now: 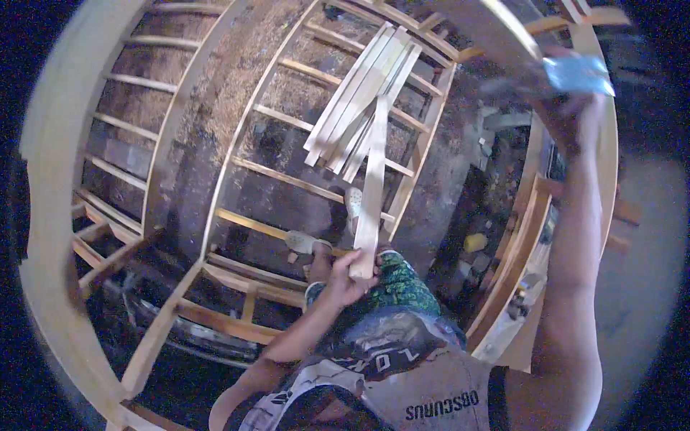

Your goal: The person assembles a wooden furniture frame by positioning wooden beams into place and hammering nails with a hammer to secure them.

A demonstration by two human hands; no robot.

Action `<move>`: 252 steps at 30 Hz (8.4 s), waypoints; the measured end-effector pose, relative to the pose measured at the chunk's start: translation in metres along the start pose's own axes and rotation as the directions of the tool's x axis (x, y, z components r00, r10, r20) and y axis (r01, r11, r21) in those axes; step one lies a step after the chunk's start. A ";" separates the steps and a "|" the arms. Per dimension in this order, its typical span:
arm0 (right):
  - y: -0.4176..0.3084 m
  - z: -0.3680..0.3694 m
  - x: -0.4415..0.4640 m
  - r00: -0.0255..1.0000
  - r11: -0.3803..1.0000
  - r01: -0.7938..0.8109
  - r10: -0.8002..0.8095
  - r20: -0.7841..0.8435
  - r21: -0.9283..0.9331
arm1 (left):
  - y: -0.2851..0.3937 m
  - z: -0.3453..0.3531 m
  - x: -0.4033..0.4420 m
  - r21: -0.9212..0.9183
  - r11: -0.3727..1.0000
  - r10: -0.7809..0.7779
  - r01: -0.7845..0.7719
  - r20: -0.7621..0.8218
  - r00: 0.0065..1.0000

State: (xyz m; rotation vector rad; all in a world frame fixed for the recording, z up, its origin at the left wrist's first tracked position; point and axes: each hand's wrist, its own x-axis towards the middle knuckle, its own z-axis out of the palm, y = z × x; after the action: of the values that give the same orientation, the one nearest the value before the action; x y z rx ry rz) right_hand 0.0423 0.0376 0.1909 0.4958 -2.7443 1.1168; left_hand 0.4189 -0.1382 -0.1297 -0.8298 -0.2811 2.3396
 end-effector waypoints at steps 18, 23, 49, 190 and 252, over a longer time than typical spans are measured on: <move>-0.021 0.007 0.006 0.761 0.551 0.559 -0.637 0.120 -0.619 | 0.006 0.052 -0.004 -0.350 0.928 -0.029 0.129 0.278 0.960; 0.020 0.013 0.022 0.739 0.559 0.582 -0.667 0.096 -0.590 | -0.036 0.106 -0.039 0.267 0.962 0.089 -0.057 -0.110 0.990; -0.027 0.014 0.002 0.832 0.652 0.492 -0.547 0.092 -0.577 | -0.098 0.182 0.000 0.066 0.900 0.434 -0.430 -0.217 0.874; -0.014 -0.339 -0.474 0.910 0.913 -0.406 0.400 0.108 0.035 | -0.137 0.279 -0.076 0.236 0.138 0.971 -0.962 0.161 0.179; -0.004 -0.172 -0.469 0.444 0.736 0.295 0.458 -0.770 0.609 | -0.131 0.255 -0.050 0.399 0.451 0.785 -0.799 0.248 0.567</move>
State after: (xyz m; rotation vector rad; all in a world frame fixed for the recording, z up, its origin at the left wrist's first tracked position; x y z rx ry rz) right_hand 0.4833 0.2715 0.2007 -0.2256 -1.3368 1.7363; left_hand 0.3539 -0.0651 0.1449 -0.7543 0.8746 3.0704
